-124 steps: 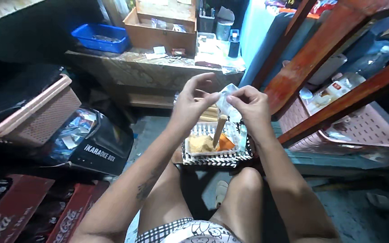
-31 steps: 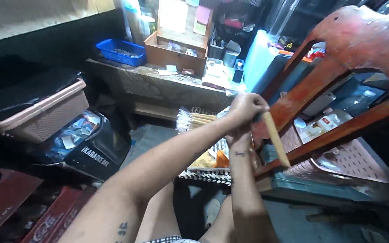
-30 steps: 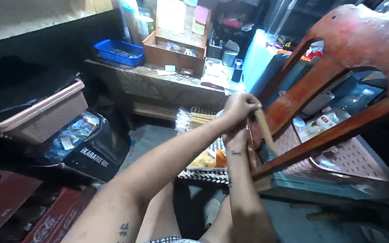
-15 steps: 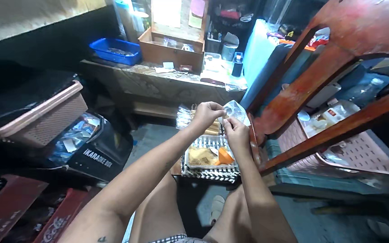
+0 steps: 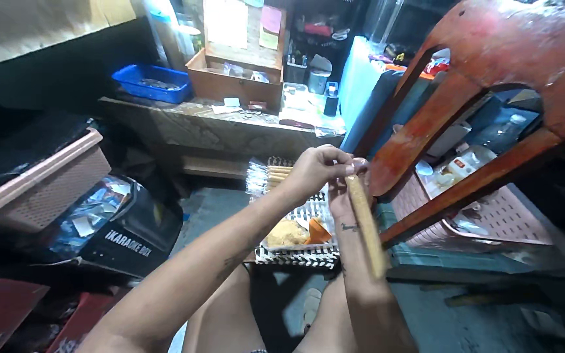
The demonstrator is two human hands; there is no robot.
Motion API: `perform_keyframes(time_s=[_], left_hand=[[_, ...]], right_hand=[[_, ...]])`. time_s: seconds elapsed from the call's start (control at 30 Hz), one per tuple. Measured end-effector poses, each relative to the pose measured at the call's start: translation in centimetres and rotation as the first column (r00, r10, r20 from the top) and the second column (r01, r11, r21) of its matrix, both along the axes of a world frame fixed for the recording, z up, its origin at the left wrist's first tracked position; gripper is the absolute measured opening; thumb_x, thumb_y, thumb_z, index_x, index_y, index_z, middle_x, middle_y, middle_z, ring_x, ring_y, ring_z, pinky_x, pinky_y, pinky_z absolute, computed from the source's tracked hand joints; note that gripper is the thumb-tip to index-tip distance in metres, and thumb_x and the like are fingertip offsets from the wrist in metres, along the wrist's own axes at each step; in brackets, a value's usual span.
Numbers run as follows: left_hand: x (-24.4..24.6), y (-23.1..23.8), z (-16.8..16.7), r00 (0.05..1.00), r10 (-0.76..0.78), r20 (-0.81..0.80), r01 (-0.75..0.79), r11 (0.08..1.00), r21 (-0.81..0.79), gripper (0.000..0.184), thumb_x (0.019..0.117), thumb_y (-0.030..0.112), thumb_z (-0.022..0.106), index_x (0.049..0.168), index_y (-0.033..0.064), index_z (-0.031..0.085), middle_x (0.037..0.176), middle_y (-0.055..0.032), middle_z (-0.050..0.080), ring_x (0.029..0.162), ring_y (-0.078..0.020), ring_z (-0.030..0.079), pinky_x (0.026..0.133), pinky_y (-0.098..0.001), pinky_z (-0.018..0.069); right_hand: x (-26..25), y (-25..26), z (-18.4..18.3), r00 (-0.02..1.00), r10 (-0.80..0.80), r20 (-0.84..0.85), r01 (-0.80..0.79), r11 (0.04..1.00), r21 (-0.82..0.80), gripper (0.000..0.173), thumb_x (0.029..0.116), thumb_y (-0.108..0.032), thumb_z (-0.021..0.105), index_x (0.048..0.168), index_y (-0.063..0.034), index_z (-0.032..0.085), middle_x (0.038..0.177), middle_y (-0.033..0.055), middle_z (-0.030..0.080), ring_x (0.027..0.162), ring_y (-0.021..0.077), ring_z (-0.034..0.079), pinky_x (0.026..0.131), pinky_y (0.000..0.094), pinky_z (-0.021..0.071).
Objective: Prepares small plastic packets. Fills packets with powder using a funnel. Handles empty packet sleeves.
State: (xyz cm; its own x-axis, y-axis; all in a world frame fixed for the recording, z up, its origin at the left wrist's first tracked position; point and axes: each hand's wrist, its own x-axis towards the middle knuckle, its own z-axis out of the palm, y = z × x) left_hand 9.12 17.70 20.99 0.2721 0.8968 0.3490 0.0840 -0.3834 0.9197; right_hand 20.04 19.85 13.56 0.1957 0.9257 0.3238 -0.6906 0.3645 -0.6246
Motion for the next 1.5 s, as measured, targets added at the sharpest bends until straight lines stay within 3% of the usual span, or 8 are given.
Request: perform_keyframes(time_s=[0.43, 0.6, 0.73, 0.87, 0.97, 1.17, 1.33, 1.5], left_hand=[[-1.7, -0.5, 1.6, 0.825, 0.279, -0.491, 0.028, 0.849, 0.528, 0.01, 0.0941, 0.01, 0.069, 0.095, 0.0023, 0.076, 0.089, -0.0129, 0.074, 0.087, -0.0255, 0.07, 0.081, -0.0451, 0.0537], [1.4, -3.2, 4.1, 0.894, -0.111, -0.433, 0.2, 0.966, 0.165, 0.009, 0.094, 0.012, 0.072, 0.092, 0.0042, 0.076, 0.081, -0.0008, 0.07, 0.072, -0.0045, 0.062, 0.07, -0.0258, 0.0507], [5.1, -1.8, 3.7, 0.96, -0.112, -0.256, 0.134, 0.989, 0.069, 0.008, 0.0939, 0.008, 0.072, 0.094, 0.0011, 0.075, 0.084, -0.0048, 0.071, 0.075, -0.0076, 0.064, 0.072, -0.0287, 0.0528], [4.7, 1.6, -0.6, 0.931, 0.271, -0.246, -0.188, 0.93, 0.316, 0.012, 0.0935, 0.014, 0.072, 0.098, 0.0048, 0.078, 0.093, -0.0091, 0.075, 0.09, -0.0205, 0.07, 0.086, -0.0446, 0.0543], [2.4, 3.4, -3.9, 0.821, 0.52, -0.235, -0.318, 0.759, 0.568, 0.009, 0.0889, 0.013, 0.074, 0.092, 0.0075, 0.081, 0.097, -0.0111, 0.077, 0.101, -0.0287, 0.07, 0.093, -0.0553, 0.0455], [-2.7, 3.0, -6.4, 0.762, 0.519, -0.388, -0.327, 0.825, 0.461, 0.008, 0.0891, 0.014, 0.076, 0.093, 0.0093, 0.081, 0.115, -0.0136, 0.075, 0.125, -0.0321, 0.063, 0.109, -0.063, 0.0316], [-5.4, 2.3, -10.3, 0.907, 0.345, -0.243, -0.24, 0.896, 0.374, 0.008, 0.0852, 0.01, 0.079, 0.091, 0.0054, 0.079, 0.114, -0.0132, 0.074, 0.122, -0.0287, 0.062, 0.109, -0.0628, 0.0313], [-4.6, 1.7, -11.6, 0.975, 0.204, -0.094, -0.172, 0.948, 0.269, 0.007, 0.084, 0.005, 0.077, 0.089, 0.0015, 0.072, 0.104, -0.0118, 0.071, 0.108, -0.0216, 0.063, 0.097, -0.0455, 0.0471]], right_hand=[[11.2, -0.1, 3.3, 0.24, -0.709, 0.663, 0.023, 0.687, 0.726, 0.018, 0.0982, -0.009, 0.064, 0.094, 0.0053, 0.074, 0.1, 0.0161, 0.071, 0.103, 0.0159, 0.067, 0.096, 0.0263, 0.0513], [10.9, -0.7, 1.0, 0.676, -0.424, 0.603, 0.007, 0.821, 0.57, 0.015, 0.104, -0.02, 0.059, 0.096, -0.0188, 0.072, 0.104, -0.011, 0.068, 0.102, 0.0012, 0.064, 0.09, 0.0206, 0.054], [4.1, -2.8, -2.3, 0.994, -0.017, 0.104, 0.029, 0.993, -0.112, 0.032, 0.1124, -0.034, 0.027, 0.106, -0.02, 0.056, 0.087, -0.0085, 0.063, 0.08, 0.0001, 0.062, 0.069, 0.021, 0.0529], [0.0, -3.0, -0.4, 0.997, 0.056, -0.055, -0.07, 0.95, -0.305, 0.025, 0.112, -0.036, 0.034, 0.107, -0.0239, 0.055, 0.084, -0.0087, 0.061, 0.074, 0.0021, 0.062, 0.067, 0.0219, 0.0544], [-0.4, -1.6, -0.7, 0.926, -0.081, 0.369, 0.166, 0.964, -0.205, 0.018, 0.1088, -0.013, 0.044, 0.105, -0.0077, 0.061, 0.081, -0.0047, 0.061, 0.07, 0.0023, 0.061, 0.066, 0.0206, 0.0533], [1.0, -0.7, -0.3, 0.197, -0.112, 0.974, 0.142, 0.986, 0.085, 0.026, 0.1066, -0.015, 0.054, 0.107, 0.0044, 0.071, 0.094, 0.0187, 0.07, 0.08, 0.0268, 0.065, 0.077, 0.0471, 0.0537], [1.0, -0.8, 0.5, 0.499, 0.393, 0.773, -0.071, 0.907, -0.415, 0.022, 0.1076, -0.016, 0.052, 0.091, -0.0049, 0.062, 0.067, -0.0035, 0.054, 0.051, 0.0007, 0.047, 0.05, 0.015, 0.0425], [1.7, -1.6, 0.2, 0.646, 0.483, 0.591, -0.135, 0.834, -0.534, 0.024, 0.1074, -0.022, 0.052, 0.087, -0.0107, 0.06, 0.066, -0.005, 0.056, 0.05, 0.0017, 0.05, 0.05, 0.0161, 0.0471]])
